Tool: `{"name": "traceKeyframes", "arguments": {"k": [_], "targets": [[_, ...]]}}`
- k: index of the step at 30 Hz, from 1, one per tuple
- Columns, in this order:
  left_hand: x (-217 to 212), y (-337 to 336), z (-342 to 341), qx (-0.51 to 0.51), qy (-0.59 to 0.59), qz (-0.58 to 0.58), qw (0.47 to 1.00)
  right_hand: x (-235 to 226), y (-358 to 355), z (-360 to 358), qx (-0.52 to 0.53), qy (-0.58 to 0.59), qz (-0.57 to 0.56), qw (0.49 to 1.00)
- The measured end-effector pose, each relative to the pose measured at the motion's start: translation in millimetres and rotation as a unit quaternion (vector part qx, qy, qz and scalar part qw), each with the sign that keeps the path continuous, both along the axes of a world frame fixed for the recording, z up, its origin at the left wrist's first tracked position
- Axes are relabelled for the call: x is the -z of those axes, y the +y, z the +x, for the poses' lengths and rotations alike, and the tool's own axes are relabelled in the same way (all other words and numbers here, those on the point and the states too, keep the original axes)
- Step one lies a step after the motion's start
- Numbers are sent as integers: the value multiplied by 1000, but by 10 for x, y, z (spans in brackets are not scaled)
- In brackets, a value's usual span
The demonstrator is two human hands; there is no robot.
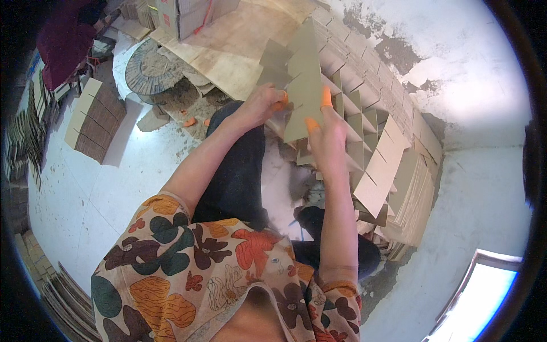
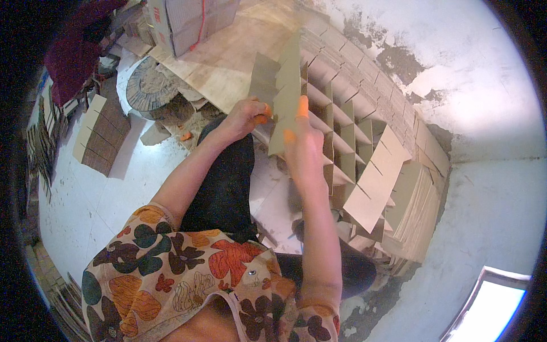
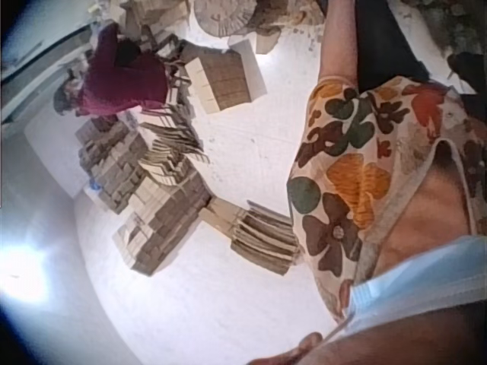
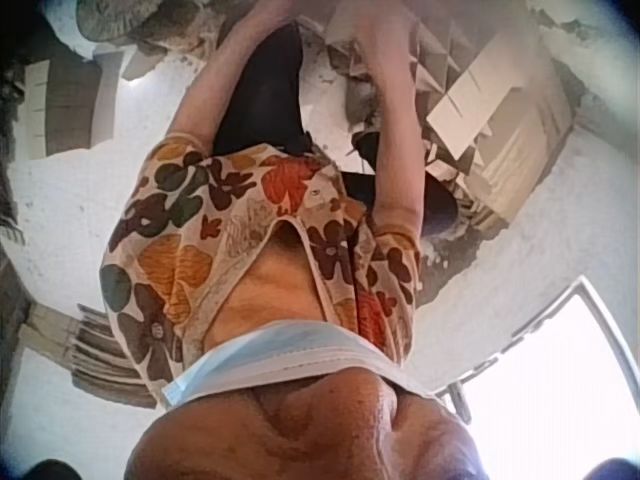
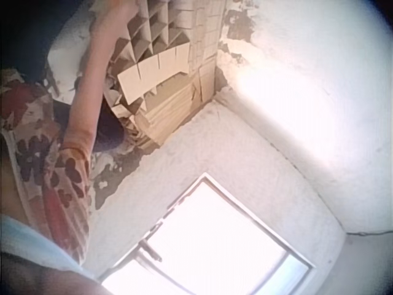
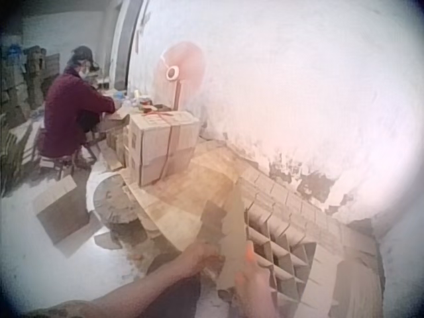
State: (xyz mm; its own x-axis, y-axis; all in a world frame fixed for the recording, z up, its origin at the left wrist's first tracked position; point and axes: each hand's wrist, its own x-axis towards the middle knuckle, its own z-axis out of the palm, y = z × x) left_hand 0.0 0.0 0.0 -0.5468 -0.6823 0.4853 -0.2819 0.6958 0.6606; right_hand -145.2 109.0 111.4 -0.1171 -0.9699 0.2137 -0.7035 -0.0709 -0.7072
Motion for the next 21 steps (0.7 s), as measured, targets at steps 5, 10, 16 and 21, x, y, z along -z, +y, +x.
{"name": "traceKeyframes", "arguments": {"k": [5, 10, 16, 21], "targets": [[75, -17, -43, -5, 13, -29, 999, 386, -127, -56, -30, 84, 41, 995], [81, -44, -54, -12, 12, -26, 1000, 729, -83, 127, -20, 156, 138, 978], [-55, 7, -26, -15, -24, -54, 998, 501, 27, 50, -21, 251, 111, 961], [-447, 134, 30, 37, -147, -160, 975, 372, -211, -674, 200, 318, -183, 908]]}}
